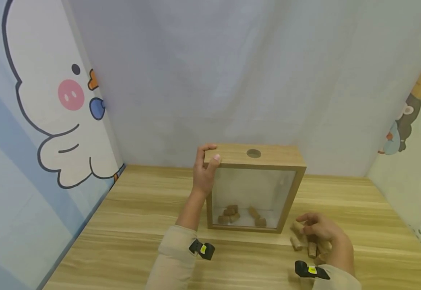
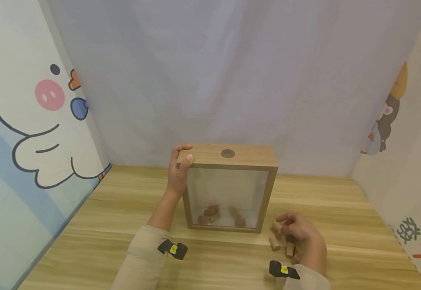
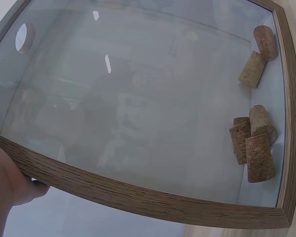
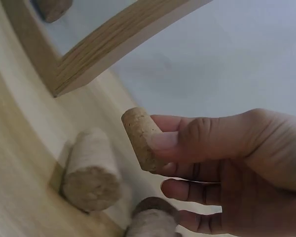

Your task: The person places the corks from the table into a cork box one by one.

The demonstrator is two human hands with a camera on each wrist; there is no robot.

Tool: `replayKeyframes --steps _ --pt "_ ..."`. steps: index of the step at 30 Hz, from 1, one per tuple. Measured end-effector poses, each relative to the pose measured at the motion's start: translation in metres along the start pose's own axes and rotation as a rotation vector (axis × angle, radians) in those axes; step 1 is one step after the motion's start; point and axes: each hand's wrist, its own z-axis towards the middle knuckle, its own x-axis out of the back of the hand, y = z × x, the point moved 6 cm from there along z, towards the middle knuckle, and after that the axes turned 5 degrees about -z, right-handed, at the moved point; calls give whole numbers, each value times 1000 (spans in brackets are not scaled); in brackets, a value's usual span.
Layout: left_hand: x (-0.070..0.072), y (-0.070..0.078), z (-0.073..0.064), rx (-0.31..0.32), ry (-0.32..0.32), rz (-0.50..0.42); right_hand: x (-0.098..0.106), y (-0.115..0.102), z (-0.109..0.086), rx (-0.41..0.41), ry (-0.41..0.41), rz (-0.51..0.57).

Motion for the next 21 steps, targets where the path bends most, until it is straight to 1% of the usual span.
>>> replayKeyframes --steps 3,6,8,10,15,18,20,21 --pt "-1 -1 0 9 -6 -12 6 -2 -4 -17 29 -26" --pt "-1 0 -1 20 -14 -29 8 -6 -8 -36 58 -23" --pt "-1 3 -1 21 -19 -29 8 -9 -11 -40 91 -22" --pt "-2 12 -2 20 -22 -23 10 -15 -15 -39 133 -11" --pt "-4 33 -5 16 -20 -21 17 -34 -24 17 243 17" --pt "-5 34 -5 15 -31 -33 23 -44 -28 51 308 46" --pt "-5 33 -5 13 -41 -40 26 -49 -31 61 347 67" --pt "-5 29 -5 12 -46 -43 27 -51 -32 65 362 74"
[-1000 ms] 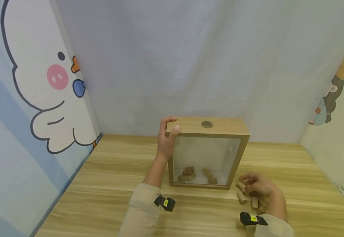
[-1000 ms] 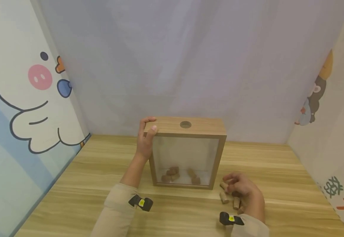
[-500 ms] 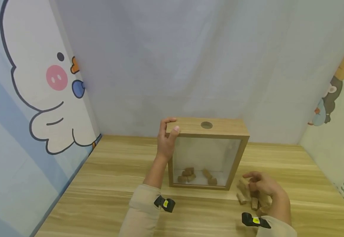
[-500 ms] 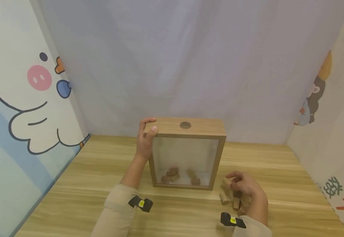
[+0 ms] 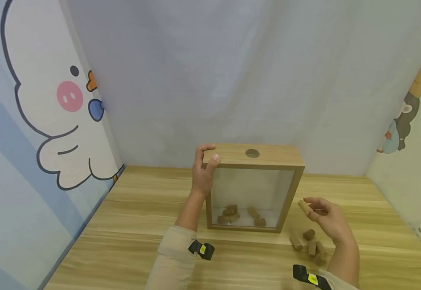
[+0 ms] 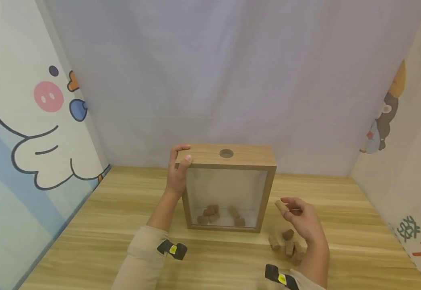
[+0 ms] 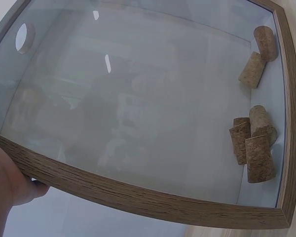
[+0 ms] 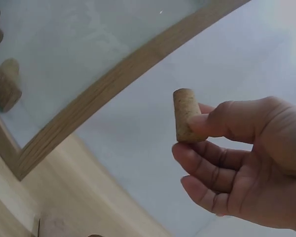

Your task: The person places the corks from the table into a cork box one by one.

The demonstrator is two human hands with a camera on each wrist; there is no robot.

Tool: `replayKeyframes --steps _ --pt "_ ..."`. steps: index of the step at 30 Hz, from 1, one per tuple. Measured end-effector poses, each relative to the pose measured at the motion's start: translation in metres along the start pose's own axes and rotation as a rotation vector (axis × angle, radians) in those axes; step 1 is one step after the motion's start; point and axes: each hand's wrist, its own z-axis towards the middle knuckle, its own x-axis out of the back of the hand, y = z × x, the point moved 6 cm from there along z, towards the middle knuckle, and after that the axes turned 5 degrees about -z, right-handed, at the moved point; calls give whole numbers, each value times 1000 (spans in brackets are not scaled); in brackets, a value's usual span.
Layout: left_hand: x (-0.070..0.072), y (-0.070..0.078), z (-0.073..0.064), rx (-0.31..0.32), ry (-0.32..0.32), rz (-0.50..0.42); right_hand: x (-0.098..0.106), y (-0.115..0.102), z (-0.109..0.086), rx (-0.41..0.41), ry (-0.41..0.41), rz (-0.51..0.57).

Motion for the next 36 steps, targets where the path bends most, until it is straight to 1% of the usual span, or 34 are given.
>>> replayKeyframes --steps 3,6,9,12,17,19,23,27,29,34,36 --pt "2 -12 2 3 -1 -6 4 -9 -2 11 41 24" --pt "5 -24 4 2 -1 -11 7 -21 -5 44 84 70" --pt "5 -28 4 -9 5 -7 10 -33 -7 88 131 157" --pt "6 -29 4 -20 10 -3 13 -41 -9 114 163 260" --pt "5 -29 4 -27 10 14 19 -49 -10 112 210 476" --pt "5 -29 4 -25 11 16 22 -55 -10 125 225 536" --pt "6 -28 5 -19 19 10 27 -72 -9 188 257 600" --pt "7 -28 5 -15 29 13 34 -90 -6 248 309 673" --pt "6 -27 5 -14 31 18 38 -97 -5 263 334 707" --pt "6 -28 4 -4 37 22 45 -116 0 293 382 737" --pt "6 -29 4 6 34 17 47 -125 3 330 378 747"
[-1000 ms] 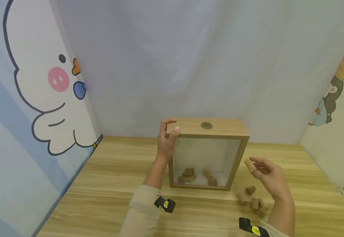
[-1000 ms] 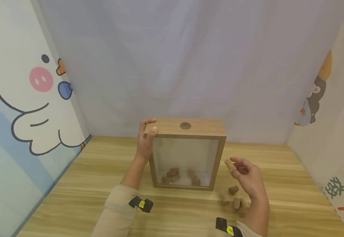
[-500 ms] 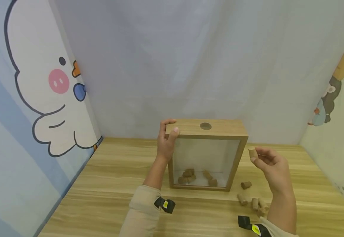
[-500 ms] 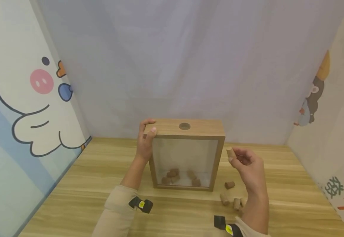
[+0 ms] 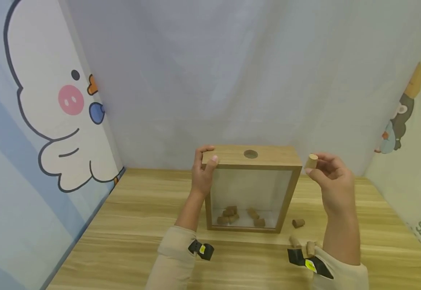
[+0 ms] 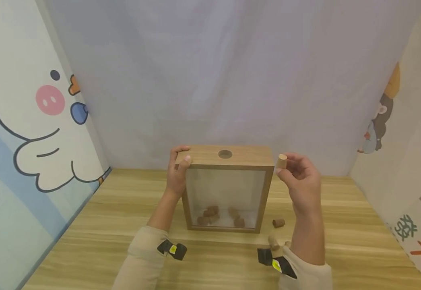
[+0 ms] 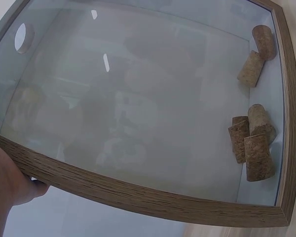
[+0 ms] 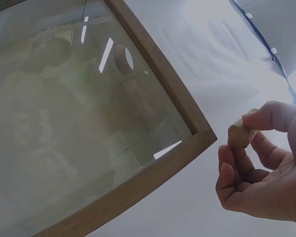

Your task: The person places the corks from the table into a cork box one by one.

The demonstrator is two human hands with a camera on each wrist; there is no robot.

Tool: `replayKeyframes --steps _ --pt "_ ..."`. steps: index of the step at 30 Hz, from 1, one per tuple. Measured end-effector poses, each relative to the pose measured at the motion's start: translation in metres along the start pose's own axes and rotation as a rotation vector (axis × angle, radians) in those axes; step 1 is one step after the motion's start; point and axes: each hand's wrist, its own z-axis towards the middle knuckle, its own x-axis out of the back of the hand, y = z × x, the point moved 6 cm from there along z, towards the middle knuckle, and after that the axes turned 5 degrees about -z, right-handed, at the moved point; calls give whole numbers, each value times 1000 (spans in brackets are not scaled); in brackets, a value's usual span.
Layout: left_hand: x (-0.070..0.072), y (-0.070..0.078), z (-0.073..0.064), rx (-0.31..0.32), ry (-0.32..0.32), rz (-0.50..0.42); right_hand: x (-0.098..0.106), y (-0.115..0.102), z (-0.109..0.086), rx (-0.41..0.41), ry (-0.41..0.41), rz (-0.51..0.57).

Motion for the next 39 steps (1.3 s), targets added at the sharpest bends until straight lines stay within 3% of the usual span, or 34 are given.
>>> replayKeyframes --steps 5,9,14,19,22,36,39 --pt "0 0 0 25 -16 -14 -18 -14 12 49 -90 45" --pt "-2 14 -2 25 -20 -16 -36 -23 26 58 -137 29" --pt "-5 30 -5 18 -23 -13 -58 -26 44 -30 -205 -204" --pt "-5 32 -6 21 -30 -20 -80 -23 57 -128 -391 -507" --pt "-4 32 -6 18 -29 -26 -95 -22 64 -171 -512 -608" --pt "-3 35 -4 6 -6 -11 -135 -14 87 -214 -764 -860" --pt "-2 24 -2 6 -14 -12 -137 -13 85 -220 -790 -860"
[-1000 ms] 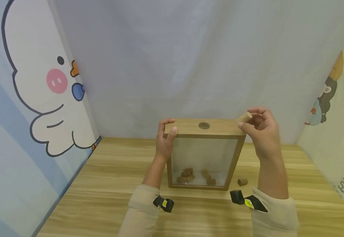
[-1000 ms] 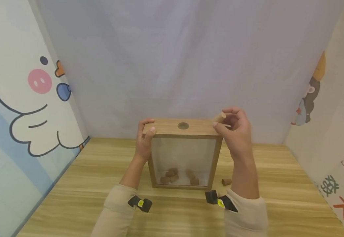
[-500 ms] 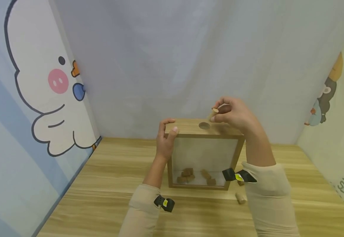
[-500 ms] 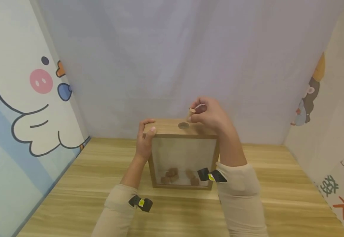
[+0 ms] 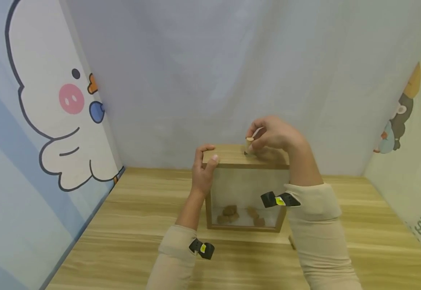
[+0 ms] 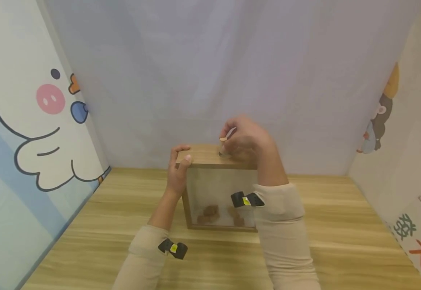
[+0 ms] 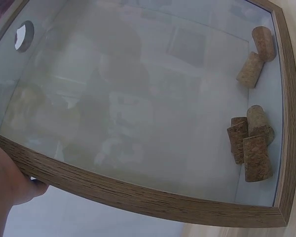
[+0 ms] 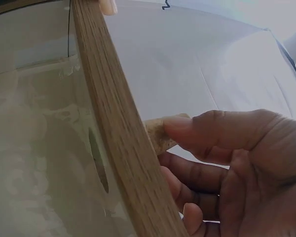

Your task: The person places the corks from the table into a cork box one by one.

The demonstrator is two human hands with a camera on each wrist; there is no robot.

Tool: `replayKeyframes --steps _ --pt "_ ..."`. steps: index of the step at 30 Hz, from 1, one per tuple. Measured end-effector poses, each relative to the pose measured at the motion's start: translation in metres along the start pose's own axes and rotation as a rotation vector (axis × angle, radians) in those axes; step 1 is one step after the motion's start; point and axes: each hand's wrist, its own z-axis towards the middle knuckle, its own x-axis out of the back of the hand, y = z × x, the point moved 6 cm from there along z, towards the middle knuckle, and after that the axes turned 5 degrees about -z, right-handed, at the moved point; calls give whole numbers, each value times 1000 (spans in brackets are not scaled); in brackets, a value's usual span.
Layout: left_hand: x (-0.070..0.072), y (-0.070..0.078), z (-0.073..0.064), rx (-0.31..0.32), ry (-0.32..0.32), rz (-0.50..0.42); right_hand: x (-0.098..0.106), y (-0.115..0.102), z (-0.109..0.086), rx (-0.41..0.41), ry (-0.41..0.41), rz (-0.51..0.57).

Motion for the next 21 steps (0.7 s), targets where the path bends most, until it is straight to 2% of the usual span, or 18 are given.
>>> replayKeyframes --steps 4,6,14,21 --pt "2 -20 3 5 -5 -11 -2 1 -8 -1 -4 28" --pt "2 -24 3 -2 -2 -11 -2 4 -18 8 11 47" --pt "3 -22 3 -22 18 5 0 26 -73 131 167 110" --pt "3 -23 3 -17 21 9 1 45 -105 237 309 77"
